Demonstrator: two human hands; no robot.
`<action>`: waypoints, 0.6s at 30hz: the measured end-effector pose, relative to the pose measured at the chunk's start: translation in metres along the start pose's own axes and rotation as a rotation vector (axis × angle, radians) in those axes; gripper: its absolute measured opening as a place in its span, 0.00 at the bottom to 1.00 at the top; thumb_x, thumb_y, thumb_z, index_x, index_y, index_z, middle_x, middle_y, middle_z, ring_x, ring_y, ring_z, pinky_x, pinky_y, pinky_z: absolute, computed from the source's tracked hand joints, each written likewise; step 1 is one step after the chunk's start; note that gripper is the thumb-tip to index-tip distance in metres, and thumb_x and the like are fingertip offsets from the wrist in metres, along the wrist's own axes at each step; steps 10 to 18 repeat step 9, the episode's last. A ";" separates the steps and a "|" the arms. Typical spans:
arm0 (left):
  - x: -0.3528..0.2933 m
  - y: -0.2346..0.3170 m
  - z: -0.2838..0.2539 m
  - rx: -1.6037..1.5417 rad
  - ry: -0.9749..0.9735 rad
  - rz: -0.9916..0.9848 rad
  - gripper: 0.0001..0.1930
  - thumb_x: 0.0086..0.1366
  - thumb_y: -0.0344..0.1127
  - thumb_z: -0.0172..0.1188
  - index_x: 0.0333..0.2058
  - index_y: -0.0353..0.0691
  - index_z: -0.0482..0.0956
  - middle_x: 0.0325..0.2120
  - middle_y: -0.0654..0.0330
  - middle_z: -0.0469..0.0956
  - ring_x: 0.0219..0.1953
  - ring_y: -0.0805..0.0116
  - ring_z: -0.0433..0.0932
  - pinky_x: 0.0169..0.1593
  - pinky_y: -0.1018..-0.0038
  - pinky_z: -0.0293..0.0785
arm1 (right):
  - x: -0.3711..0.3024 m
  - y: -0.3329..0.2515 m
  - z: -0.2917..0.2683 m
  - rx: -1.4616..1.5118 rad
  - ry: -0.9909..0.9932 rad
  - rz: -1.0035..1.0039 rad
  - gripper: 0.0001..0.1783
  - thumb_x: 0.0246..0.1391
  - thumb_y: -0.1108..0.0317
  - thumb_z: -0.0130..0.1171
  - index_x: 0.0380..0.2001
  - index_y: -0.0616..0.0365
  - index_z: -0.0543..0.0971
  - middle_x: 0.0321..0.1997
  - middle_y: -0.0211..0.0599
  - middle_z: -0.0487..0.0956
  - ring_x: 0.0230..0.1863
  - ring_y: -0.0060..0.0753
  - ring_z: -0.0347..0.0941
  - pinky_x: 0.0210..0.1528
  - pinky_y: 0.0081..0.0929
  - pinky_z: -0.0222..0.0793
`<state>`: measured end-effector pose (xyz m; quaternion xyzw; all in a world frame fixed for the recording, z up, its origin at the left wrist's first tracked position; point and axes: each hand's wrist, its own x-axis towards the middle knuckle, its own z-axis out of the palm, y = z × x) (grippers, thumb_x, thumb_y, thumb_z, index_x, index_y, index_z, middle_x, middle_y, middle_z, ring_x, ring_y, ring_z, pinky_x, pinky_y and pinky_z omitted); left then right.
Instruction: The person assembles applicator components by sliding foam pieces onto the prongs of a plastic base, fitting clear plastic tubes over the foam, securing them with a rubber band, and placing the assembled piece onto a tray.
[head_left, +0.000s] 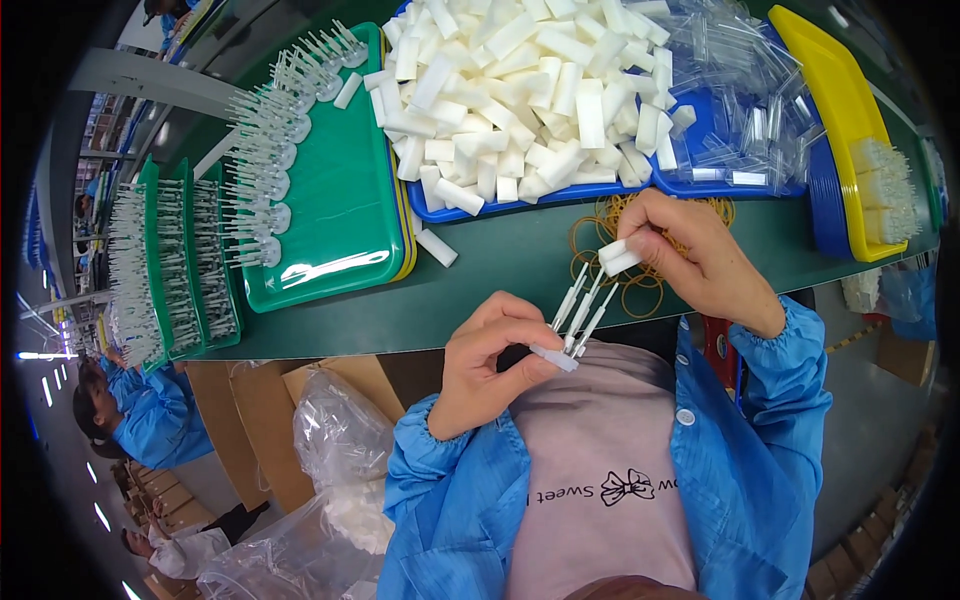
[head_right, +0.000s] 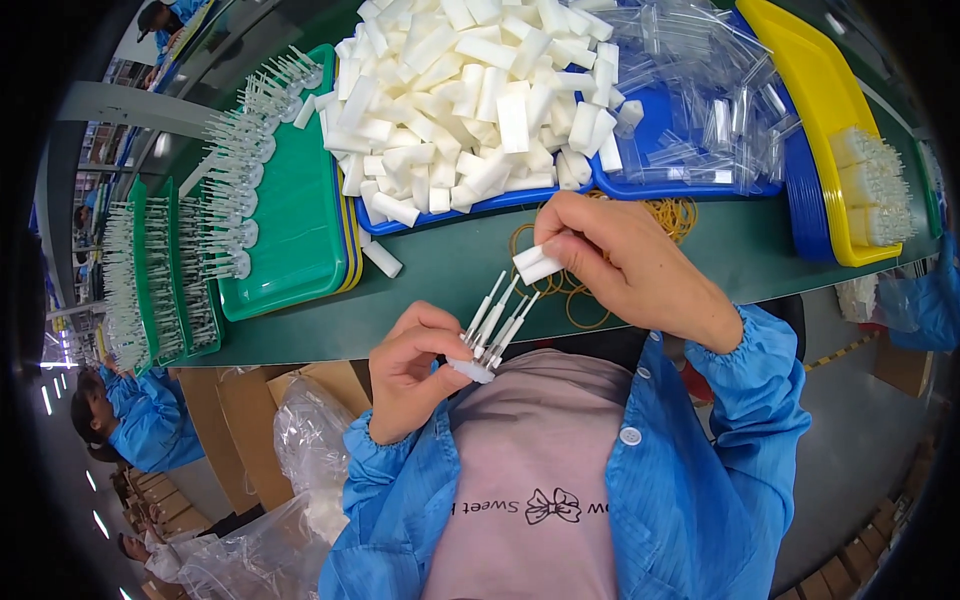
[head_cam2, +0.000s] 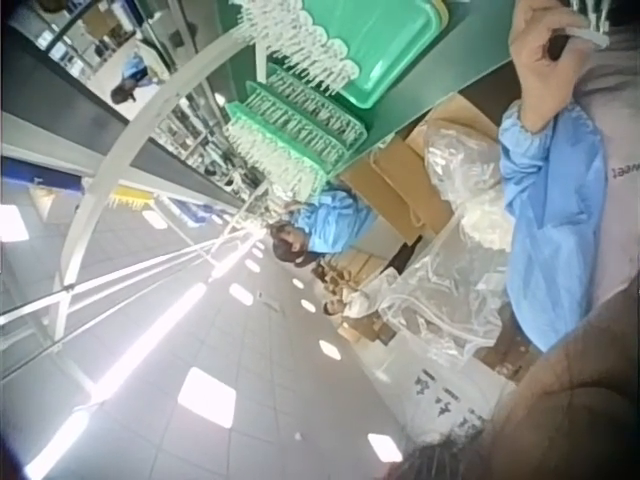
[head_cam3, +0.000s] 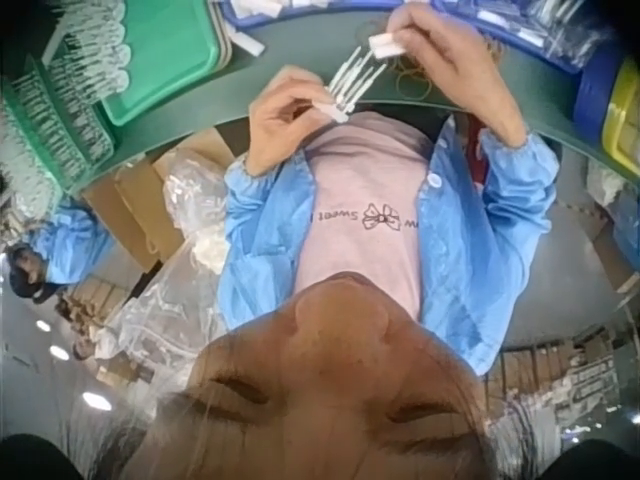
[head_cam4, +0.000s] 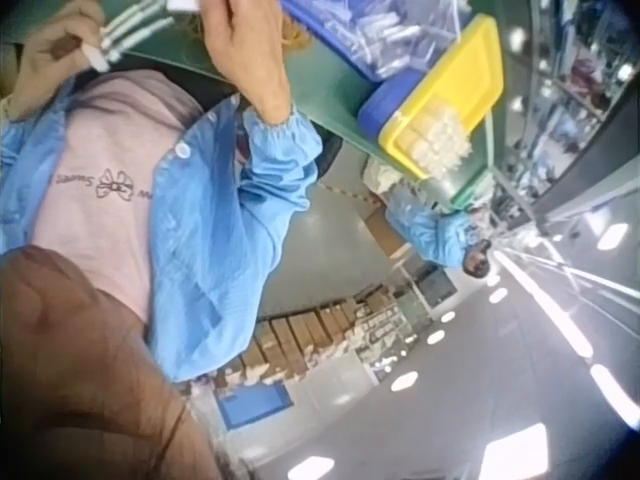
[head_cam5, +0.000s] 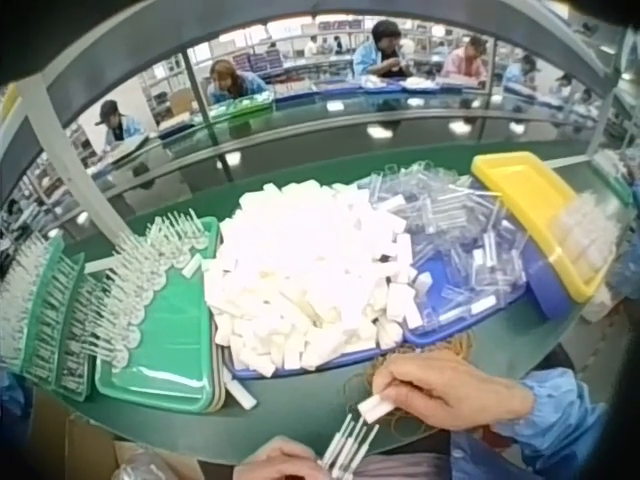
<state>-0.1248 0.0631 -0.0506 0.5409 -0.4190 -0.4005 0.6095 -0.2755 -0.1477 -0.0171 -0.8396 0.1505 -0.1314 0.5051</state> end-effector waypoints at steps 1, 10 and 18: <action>0.001 0.000 -0.001 -0.009 -0.019 -0.021 0.10 0.51 0.26 0.68 0.35 0.37 0.81 0.33 0.60 0.73 0.35 0.72 0.73 0.38 0.78 0.68 | 0.000 0.000 -0.001 -0.024 -0.021 -0.003 0.03 0.56 0.73 0.51 0.31 0.60 0.71 0.23 0.38 0.69 0.24 0.32 0.65 0.26 0.27 0.58; 0.012 0.003 -0.012 0.008 -0.188 -0.106 0.09 0.55 0.26 0.65 0.37 0.38 0.81 0.36 0.59 0.71 0.36 0.71 0.75 0.41 0.77 0.71 | 0.001 0.010 -0.009 0.435 -0.288 0.086 0.03 0.59 0.71 0.51 0.36 0.58 0.71 0.33 0.31 0.72 0.33 0.24 0.69 0.39 0.18 0.64; 0.012 0.003 -0.012 0.008 -0.188 -0.106 0.09 0.55 0.26 0.65 0.37 0.38 0.81 0.36 0.59 0.71 0.36 0.71 0.75 0.41 0.77 0.71 | 0.001 0.010 -0.009 0.435 -0.288 0.086 0.03 0.59 0.71 0.51 0.36 0.58 0.71 0.33 0.31 0.72 0.33 0.24 0.69 0.39 0.18 0.64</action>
